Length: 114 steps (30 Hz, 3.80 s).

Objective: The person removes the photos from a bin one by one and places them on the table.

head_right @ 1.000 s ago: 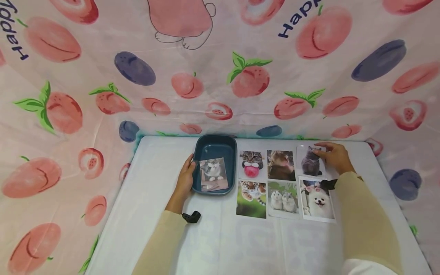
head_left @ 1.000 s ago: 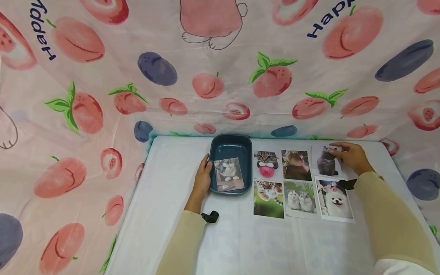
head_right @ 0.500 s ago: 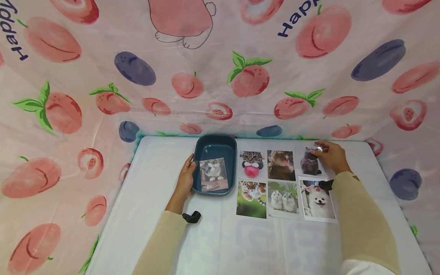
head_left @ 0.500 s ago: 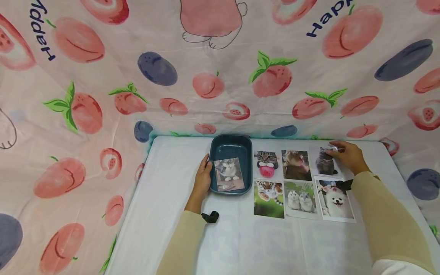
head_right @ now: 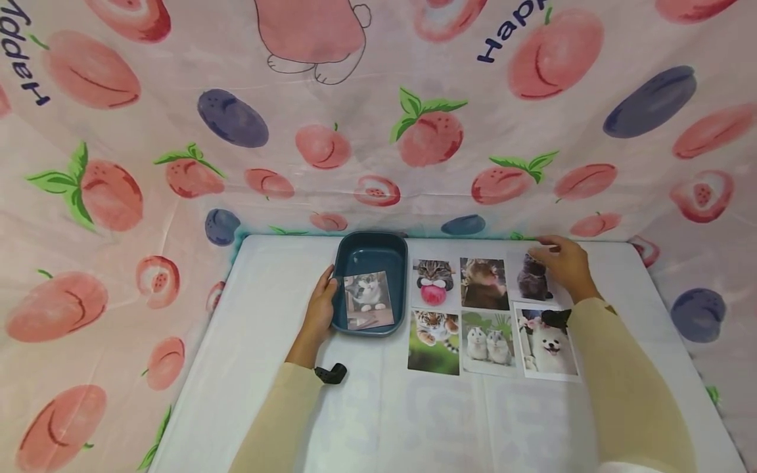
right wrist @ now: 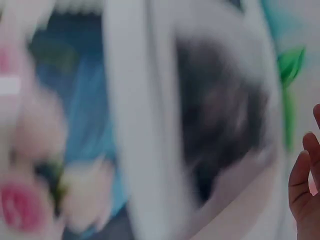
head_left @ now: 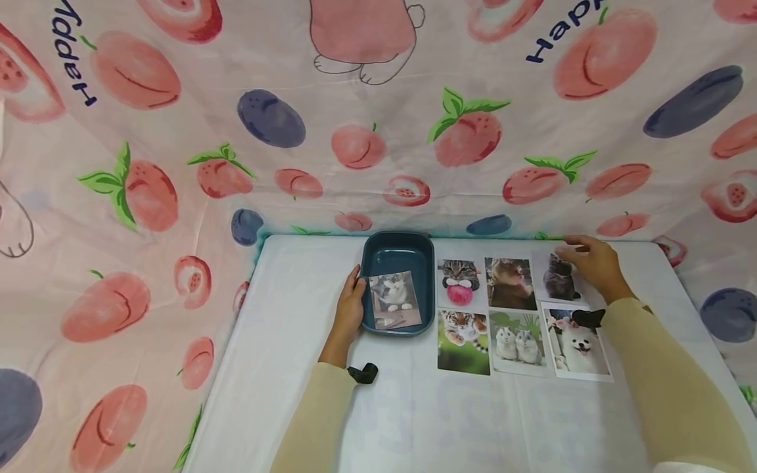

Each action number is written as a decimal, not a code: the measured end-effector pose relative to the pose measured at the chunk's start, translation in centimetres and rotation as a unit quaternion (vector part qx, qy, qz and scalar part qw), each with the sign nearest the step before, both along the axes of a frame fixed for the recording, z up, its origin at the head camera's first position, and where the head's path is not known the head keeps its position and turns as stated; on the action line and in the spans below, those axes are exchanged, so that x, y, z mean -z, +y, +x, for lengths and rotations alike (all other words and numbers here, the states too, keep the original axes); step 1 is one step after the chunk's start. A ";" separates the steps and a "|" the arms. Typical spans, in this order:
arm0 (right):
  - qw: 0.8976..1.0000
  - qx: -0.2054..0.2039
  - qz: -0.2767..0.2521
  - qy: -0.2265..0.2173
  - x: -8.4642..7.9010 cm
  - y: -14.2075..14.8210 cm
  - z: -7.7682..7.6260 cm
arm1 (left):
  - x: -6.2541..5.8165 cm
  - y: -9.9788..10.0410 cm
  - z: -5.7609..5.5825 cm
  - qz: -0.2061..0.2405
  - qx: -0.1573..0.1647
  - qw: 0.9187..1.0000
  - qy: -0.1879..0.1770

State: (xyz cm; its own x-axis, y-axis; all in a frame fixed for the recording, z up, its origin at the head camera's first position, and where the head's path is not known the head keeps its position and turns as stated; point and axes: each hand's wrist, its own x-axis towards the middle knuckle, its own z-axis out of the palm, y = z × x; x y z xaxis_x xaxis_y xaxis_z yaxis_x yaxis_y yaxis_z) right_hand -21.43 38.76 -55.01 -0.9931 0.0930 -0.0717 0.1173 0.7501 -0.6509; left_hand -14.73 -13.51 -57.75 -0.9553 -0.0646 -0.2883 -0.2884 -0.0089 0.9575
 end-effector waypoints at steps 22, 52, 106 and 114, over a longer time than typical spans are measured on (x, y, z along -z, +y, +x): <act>0.950 -0.254 -0.156 -0.090 -7.2 -23.5 -1.8 | 0.2 0.0 0.0 -0.010 0.007 1.000 0.017; 0.952 -0.269 0.075 -0.123 -3.6 -34.9 -1.8 | 0.1 -0.2 0.1 0.000 0.015 1.000 0.025; 0.945 -0.158 -0.251 -0.139 -6.2 -23.4 -0.1 | 0.1 0.2 0.0 -0.013 0.003 1.000 0.010; 0.963 -0.123 -0.206 -0.125 -6.9 -14.1 0.9 | 0.2 0.1 0.1 -0.022 0.001 1.000 0.009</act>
